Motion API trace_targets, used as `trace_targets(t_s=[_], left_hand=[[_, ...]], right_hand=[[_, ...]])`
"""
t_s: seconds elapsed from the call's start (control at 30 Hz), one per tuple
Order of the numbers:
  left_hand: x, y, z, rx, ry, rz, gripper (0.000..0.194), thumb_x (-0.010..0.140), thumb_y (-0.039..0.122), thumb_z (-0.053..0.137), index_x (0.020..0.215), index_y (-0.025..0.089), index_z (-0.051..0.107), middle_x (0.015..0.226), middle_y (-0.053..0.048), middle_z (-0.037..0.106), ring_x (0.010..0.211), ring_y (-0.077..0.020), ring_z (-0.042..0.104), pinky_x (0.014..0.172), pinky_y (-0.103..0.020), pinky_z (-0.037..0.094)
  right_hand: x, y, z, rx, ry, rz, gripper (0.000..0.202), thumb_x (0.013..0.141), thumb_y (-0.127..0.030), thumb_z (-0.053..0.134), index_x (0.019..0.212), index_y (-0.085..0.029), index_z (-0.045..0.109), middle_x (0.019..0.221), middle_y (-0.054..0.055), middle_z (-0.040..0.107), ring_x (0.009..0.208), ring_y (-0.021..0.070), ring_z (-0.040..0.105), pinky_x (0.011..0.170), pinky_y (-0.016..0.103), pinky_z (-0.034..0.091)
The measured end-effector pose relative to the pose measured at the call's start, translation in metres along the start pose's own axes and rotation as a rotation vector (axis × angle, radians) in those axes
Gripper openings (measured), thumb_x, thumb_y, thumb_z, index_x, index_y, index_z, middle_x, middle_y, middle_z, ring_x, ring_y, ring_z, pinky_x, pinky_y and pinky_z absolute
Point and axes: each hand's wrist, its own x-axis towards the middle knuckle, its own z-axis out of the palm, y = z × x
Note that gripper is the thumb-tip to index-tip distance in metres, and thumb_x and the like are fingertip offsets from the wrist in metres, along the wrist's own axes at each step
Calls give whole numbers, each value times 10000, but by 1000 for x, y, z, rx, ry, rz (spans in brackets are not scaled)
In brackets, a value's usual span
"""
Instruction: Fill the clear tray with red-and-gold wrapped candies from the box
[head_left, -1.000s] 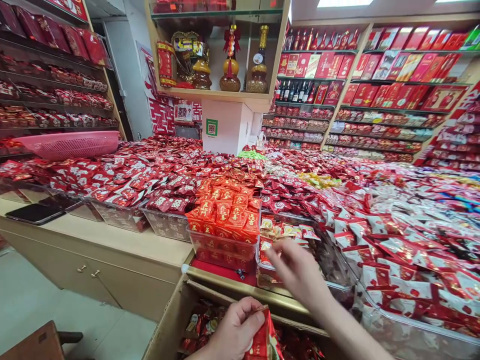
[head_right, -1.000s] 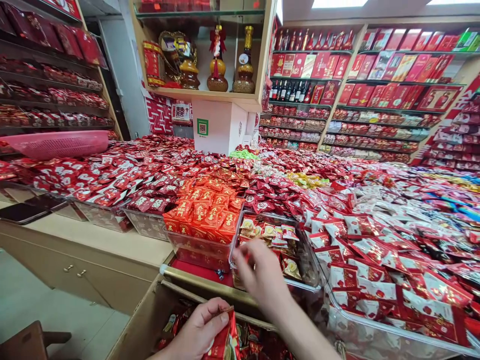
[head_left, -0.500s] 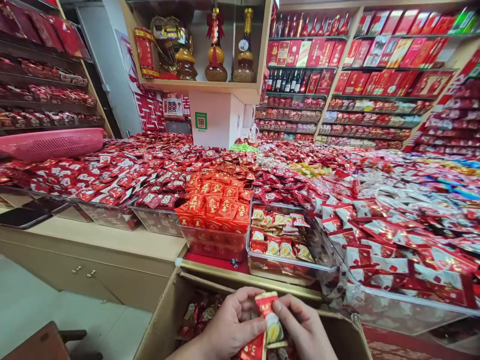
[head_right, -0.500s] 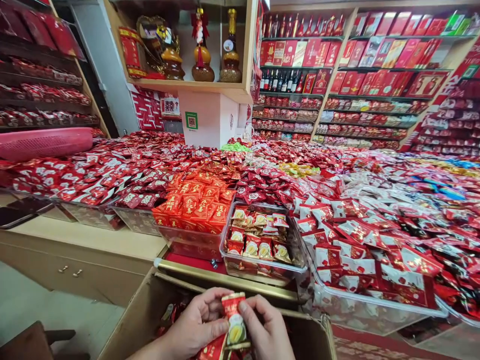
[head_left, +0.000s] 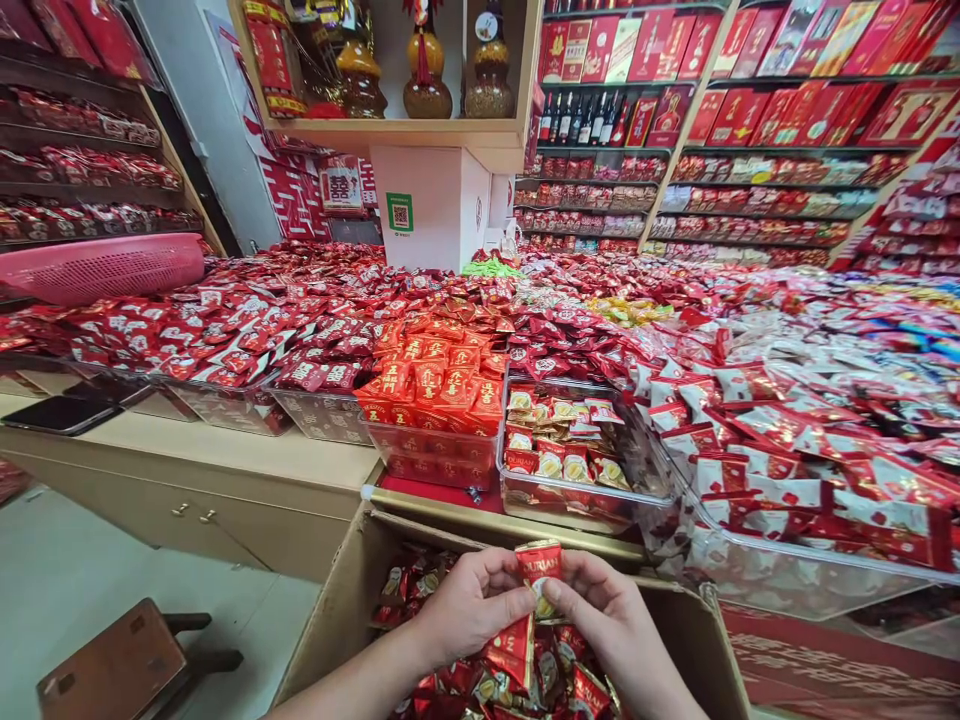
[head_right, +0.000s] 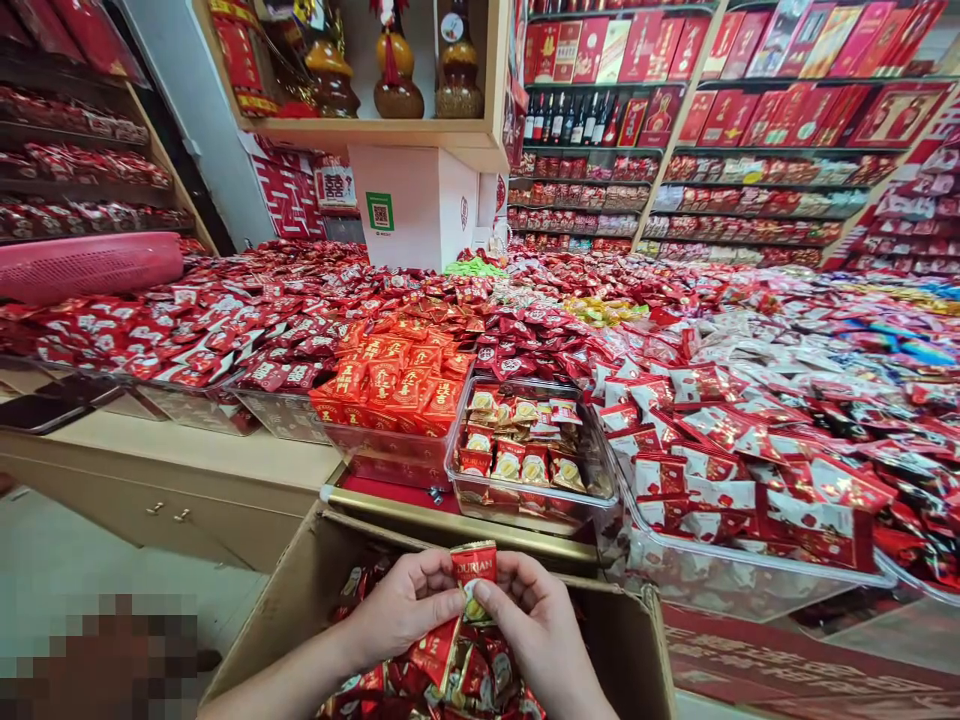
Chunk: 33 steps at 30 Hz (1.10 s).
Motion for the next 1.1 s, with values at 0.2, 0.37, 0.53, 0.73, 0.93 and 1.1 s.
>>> trace_targets(t_s=[0.2, 0.37, 0.53, 0.73, 0.93, 1.1], left_hand=[[0, 3, 1, -109, 46, 20, 286, 682, 299, 607, 888, 105, 570, 853, -67, 630, 757, -132, 552, 719, -260, 410], [1, 6, -4, -24, 172, 28, 280, 684, 380, 582, 749, 108, 568, 634, -1, 572, 599, -81, 492, 604, -202, 371], [2, 4, -4, 33, 174, -16, 305, 642, 401, 611, 729, 113, 567, 577, 18, 529, 534, -64, 427, 532, -186, 316], [0, 3, -3, 53, 165, -26, 288, 611, 385, 629, 690, 116, 559, 568, 28, 488, 533, -68, 403, 543, -197, 310], [-1, 3, -4, 94, 144, -68, 198, 619, 275, 611, 709, 110, 548, 568, 35, 463, 525, -61, 374, 522, -192, 287], [-3, 3, -2, 144, 114, -106, 201, 621, 276, 600, 729, 113, 553, 536, 45, 447, 489, -58, 363, 488, -189, 273]], right_hand=[[-4, 13, 3, -96, 92, -134, 210, 669, -296, 612, 810, -198, 493, 748, 3, 539, 683, 118, 525, 629, 230, 446], [5, -25, -7, -260, 139, -257, 171, 691, -307, 582, 783, -183, 511, 761, 26, 561, 695, 131, 541, 629, 234, 453], [79, -83, -31, -595, 369, -325, 267, 684, -329, 558, 877, -144, 564, 747, 68, 621, 687, 170, 570, 635, 283, 446], [169, -90, -44, -1057, 434, -104, 172, 638, -223, 569, 758, -122, 641, 704, 71, 648, 641, 158, 585, 572, 233, 404], [182, -82, -38, -1310, 401, -85, 134, 631, -224, 551, 659, -134, 647, 655, 109, 642, 688, 209, 588, 577, 262, 377], [184, -73, -39, -1574, 397, -142, 227, 697, -274, 460, 704, -127, 633, 753, 141, 632, 722, 235, 580, 582, 287, 366]])
